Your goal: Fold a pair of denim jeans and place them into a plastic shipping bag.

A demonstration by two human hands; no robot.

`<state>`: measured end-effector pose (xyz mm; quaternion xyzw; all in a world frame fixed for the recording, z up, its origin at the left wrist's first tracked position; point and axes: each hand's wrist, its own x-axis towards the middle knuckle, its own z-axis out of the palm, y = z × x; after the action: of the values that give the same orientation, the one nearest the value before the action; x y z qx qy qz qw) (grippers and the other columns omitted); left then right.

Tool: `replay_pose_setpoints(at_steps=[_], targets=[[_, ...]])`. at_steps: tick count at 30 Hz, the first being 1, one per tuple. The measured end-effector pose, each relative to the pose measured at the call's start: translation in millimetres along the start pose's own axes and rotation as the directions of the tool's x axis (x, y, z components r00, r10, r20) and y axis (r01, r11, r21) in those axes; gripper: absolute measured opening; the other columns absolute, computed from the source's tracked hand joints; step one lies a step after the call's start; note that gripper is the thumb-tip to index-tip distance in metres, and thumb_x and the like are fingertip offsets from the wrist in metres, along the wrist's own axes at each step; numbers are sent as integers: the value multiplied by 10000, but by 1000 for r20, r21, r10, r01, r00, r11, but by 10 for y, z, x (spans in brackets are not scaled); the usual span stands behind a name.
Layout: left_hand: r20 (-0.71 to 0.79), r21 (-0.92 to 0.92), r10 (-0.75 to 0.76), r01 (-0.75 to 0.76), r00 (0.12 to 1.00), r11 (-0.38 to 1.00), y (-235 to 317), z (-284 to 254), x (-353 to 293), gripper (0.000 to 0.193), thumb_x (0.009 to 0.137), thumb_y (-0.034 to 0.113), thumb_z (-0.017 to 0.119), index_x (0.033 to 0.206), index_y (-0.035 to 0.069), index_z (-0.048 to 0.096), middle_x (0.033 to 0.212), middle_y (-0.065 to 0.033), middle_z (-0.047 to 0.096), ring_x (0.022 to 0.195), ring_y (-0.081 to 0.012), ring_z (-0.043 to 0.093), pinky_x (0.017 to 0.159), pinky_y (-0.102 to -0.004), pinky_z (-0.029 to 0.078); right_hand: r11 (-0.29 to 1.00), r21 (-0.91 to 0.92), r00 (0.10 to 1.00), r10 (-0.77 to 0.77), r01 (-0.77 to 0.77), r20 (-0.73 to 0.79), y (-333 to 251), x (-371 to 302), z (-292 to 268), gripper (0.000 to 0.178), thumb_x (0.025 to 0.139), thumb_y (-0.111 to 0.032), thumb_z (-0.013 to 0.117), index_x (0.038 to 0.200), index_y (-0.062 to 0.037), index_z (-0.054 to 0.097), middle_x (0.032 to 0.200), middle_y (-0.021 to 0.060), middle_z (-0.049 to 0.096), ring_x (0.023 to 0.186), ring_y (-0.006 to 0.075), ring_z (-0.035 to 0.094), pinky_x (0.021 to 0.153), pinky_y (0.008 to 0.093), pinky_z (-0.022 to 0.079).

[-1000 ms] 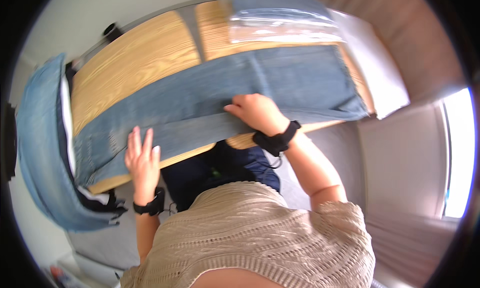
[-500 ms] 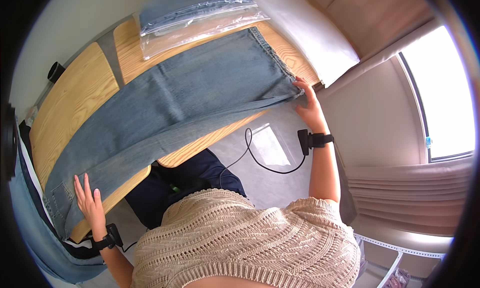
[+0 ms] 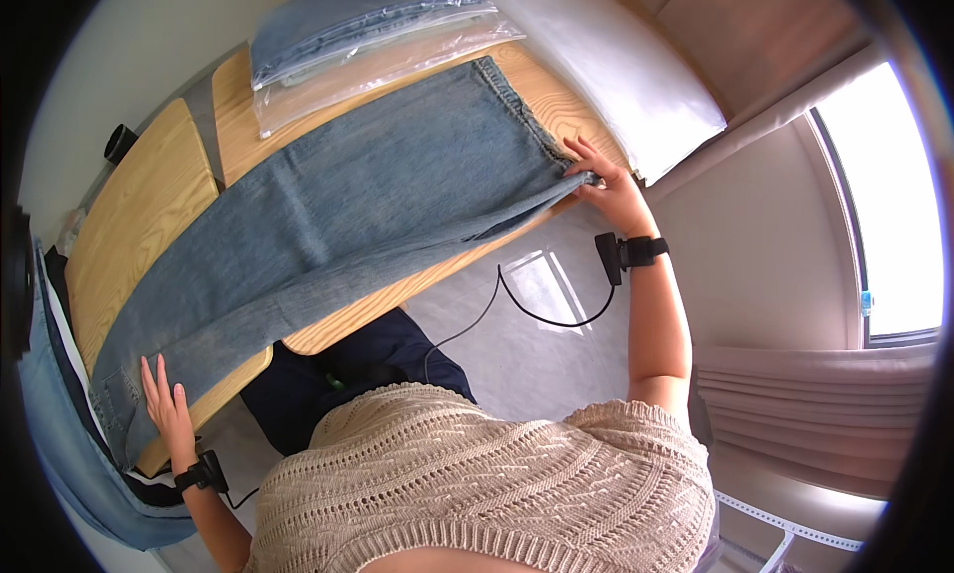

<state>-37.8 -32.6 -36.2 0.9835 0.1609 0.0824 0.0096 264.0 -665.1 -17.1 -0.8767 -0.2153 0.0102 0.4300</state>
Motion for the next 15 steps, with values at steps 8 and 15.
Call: replay_pose_setpoints(at_steps=[8, 15], targets=[[47, -46, -51, 53, 998, 998, 88, -9, -2, 485, 896, 186, 404, 1377, 132, 374, 1476, -147, 222, 1334, -335, 252, 1064, -436, 220, 849, 524, 977, 162, -66, -139, -13, 394, -135, 238, 835, -160, 638, 992, 10, 583, 821, -14, 604, 760, 73, 536, 741, 228, 436], [47, -52, -85, 88, 995, 995, 115, -51, 41, 442, 939, 202, 349, 1373, 125, 380, 1448, -162, 276, 1318, -334, 285, 1061, -411, 239, 908, -292, 951, 264, -301, -159, -105, 451, 72, 288, 793, -221, 673, 912, 11, 550, 755, 108, 573, 692, 199, 525, 658, 330, 428]])
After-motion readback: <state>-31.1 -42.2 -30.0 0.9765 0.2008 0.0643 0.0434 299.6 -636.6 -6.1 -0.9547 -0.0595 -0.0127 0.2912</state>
